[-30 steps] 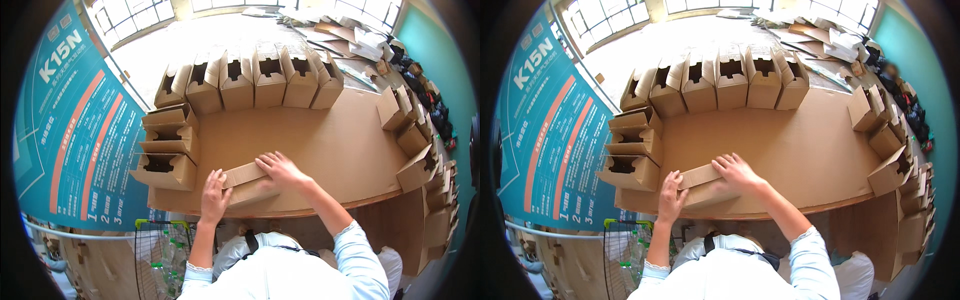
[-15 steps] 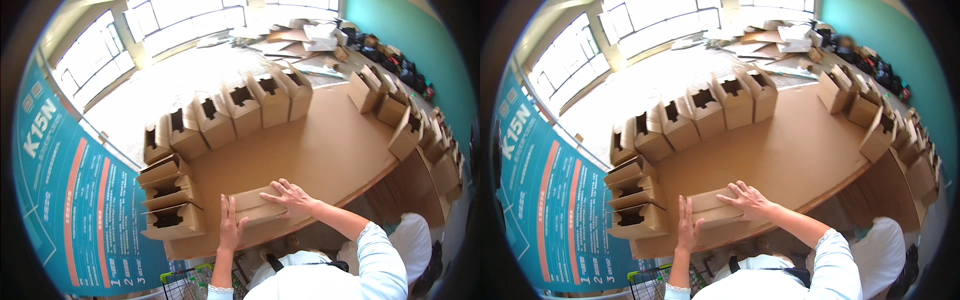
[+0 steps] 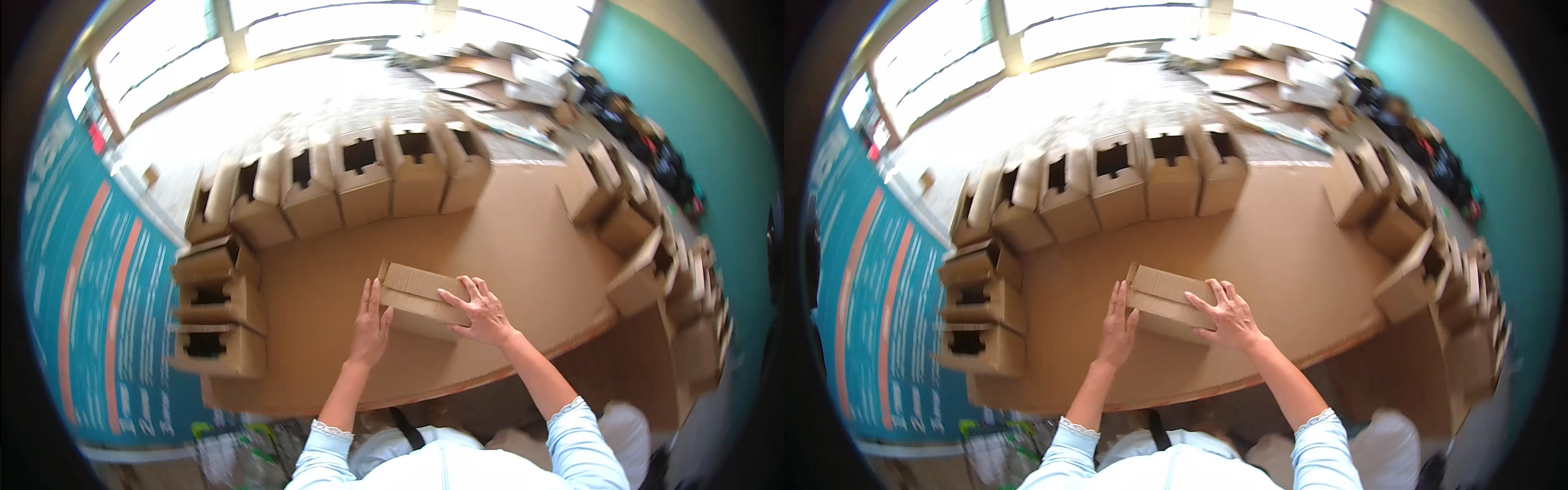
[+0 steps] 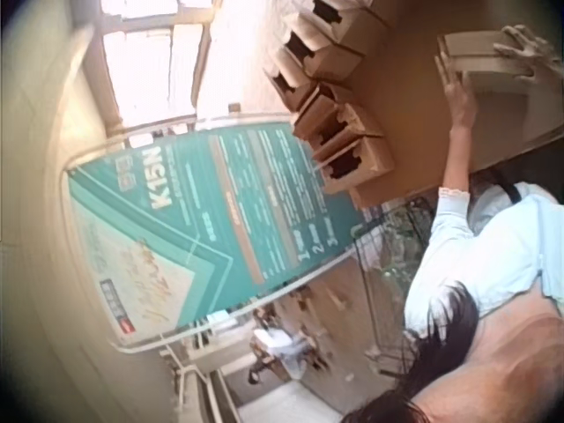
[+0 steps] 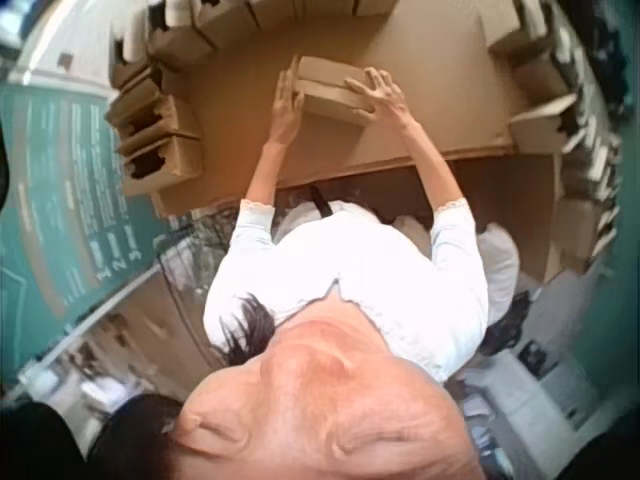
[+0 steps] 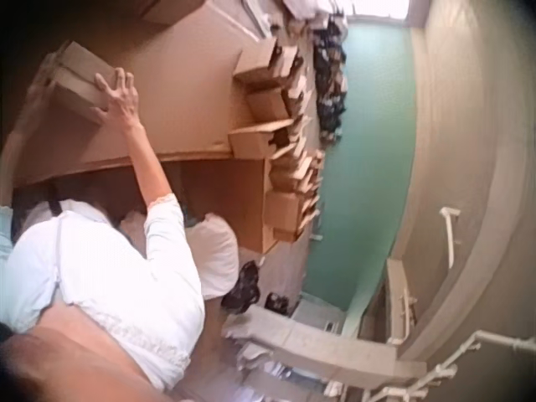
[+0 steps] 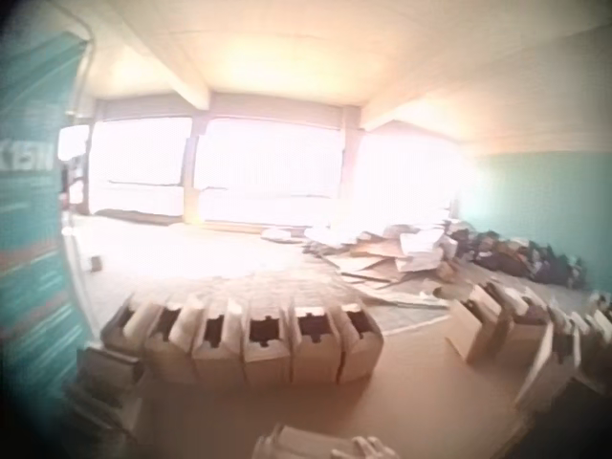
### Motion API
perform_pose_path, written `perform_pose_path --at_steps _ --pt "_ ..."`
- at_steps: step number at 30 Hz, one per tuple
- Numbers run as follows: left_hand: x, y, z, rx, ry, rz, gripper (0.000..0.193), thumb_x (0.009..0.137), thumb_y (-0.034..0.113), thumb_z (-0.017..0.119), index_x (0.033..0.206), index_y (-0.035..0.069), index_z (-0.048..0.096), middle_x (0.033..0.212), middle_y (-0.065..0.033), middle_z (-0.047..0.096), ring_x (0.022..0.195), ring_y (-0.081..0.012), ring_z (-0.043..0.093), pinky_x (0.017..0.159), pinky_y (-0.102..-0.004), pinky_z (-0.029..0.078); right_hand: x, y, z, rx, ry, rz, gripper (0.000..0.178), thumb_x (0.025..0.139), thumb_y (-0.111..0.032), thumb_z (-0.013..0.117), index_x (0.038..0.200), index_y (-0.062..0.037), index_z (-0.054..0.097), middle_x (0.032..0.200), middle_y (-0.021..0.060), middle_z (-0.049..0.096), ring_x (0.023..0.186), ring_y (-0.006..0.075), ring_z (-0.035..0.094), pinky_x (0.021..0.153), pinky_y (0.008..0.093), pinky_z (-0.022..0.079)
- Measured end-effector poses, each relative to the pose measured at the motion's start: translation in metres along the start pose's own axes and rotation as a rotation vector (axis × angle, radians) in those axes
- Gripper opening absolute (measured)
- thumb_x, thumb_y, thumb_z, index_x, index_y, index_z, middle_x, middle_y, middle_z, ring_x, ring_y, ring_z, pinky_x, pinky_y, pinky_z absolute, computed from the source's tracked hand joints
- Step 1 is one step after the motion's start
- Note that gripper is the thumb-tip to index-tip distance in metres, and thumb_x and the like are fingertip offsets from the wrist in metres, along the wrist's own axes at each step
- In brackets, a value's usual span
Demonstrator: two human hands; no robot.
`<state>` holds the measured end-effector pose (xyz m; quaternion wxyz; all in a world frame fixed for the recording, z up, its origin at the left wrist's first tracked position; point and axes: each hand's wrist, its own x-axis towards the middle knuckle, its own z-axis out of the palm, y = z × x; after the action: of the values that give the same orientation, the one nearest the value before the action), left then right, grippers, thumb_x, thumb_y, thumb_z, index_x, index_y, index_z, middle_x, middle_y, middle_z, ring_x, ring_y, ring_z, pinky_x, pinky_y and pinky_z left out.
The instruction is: The person places green-capped bottles into cardboard boxes on a table, folding the cardboard flaps to secure each bottle inside. The person takes the bottles from a shopping cart and places the filled boxes onto a stack.
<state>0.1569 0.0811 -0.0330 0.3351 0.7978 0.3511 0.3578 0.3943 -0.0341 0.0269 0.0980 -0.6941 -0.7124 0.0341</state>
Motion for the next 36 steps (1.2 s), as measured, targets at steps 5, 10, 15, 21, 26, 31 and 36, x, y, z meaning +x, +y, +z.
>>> perform_pose_path --at_steps 5,10,15,21,26,31,36 --pt "-0.081 -0.005 -0.027 0.149 0.217 -0.237 0.062 0.102 0.027 0.048 0.153 0.002 0.023 0.156 -0.0266 0.025 0.142 -0.0425 0.03 0.116 -0.0451 0.029 0.103 0.009 0.034 0.073 0.011 -0.222 0.076 0.074 -0.038 0.079 0.143 -0.0338 0.046 0.144 0.022 0.035 0.132 0.0415 0.036 0.099 0.0503 0.046" --pt "-0.172 0.042 -0.058 0.235 0.301 -0.5 0.058 0.101 0.027 0.047 0.15 0.0 0.029 0.154 -0.0267 0.029 0.142 -0.0417 0.031 0.114 -0.0438 0.031 0.22 -0.042 0.059 0.104 0.03 -0.385 0.074 0.076 -0.04 0.077 0.143 -0.0302 0.047 0.147 0.0241 0.036 0.132 0.0419 0.036 0.101 0.049 0.045" --pt "-0.232 0.066 -0.06 0.252 0.41 -0.693 0.051 0.103 0.035 0.044 0.139 -0.001 0.048 0.151 -0.026 0.036 0.136 -0.0412 0.04 0.11 -0.0426 0.036 0.285 -0.092 0.08 0.085 0.043 -0.404 0.071 0.081 -0.045 0.073 0.145 -0.0306 0.045 0.151 0.0258 0.031 0.137 0.0452 0.033 0.105 0.0489 0.043" --pt "-0.241 0.044 -0.076 0.118 0.354 -0.674 0.046 0.102 0.032 0.047 0.129 -0.004 0.057 0.142 -0.0262 0.046 0.124 -0.0388 0.053 0.102 -0.0415 0.044 0.304 -0.115 0.095 0.04 0.007 -0.339 0.068 0.086 -0.042 0.069 0.147 -0.0289 0.042 0.157 0.0194 0.027 0.142 0.0432 0.029 0.107 0.05 0.042" --pt "-0.202 0.016 -0.11 0.127 0.213 -0.438 0.039 0.1 0.026 0.053 0.125 -0.004 0.059 0.139 -0.025 0.049 0.122 -0.0395 0.055 0.101 -0.0419 0.045 0.291 -0.151 0.117 -0.022 0.047 -0.198 0.063 0.09 -0.03 0.065 0.147 -0.0213 0.042 0.156 0.014 0.032 0.144 0.0387 0.027 0.111 0.0534 0.035" --pt "-0.151 -0.006 -0.122 0.064 0.038 -0.239 0.035 0.097 0.02 0.057 0.122 -0.004 0.061 0.136 -0.0255 0.052 0.12 -0.0403 0.055 0.101 -0.0427 0.045 0.241 -0.133 0.141 -0.098 0.23 -0.197 0.065 0.086 -0.016 0.058 0.148 -0.0154 0.039 0.156 0.0148 0.032 0.146 0.037 0.025 0.116 0.0534 0.026" --pt "-0.143 -0.022 -0.099 0.088 -0.175 -0.171 0.034 0.094 0.013 0.059 0.123 -0.004 0.06 0.136 -0.0246 0.052 0.12 -0.0404 0.055 0.101 -0.0436 0.045 0.109 -0.107 0.12 -0.016 0.156 -0.234 0.065 0.086 -0.013 0.054 0.149 -0.0148 0.038 0.158 0.0158 0.028 0.147 0.0381 0.021 0.118 0.0549 0.02"
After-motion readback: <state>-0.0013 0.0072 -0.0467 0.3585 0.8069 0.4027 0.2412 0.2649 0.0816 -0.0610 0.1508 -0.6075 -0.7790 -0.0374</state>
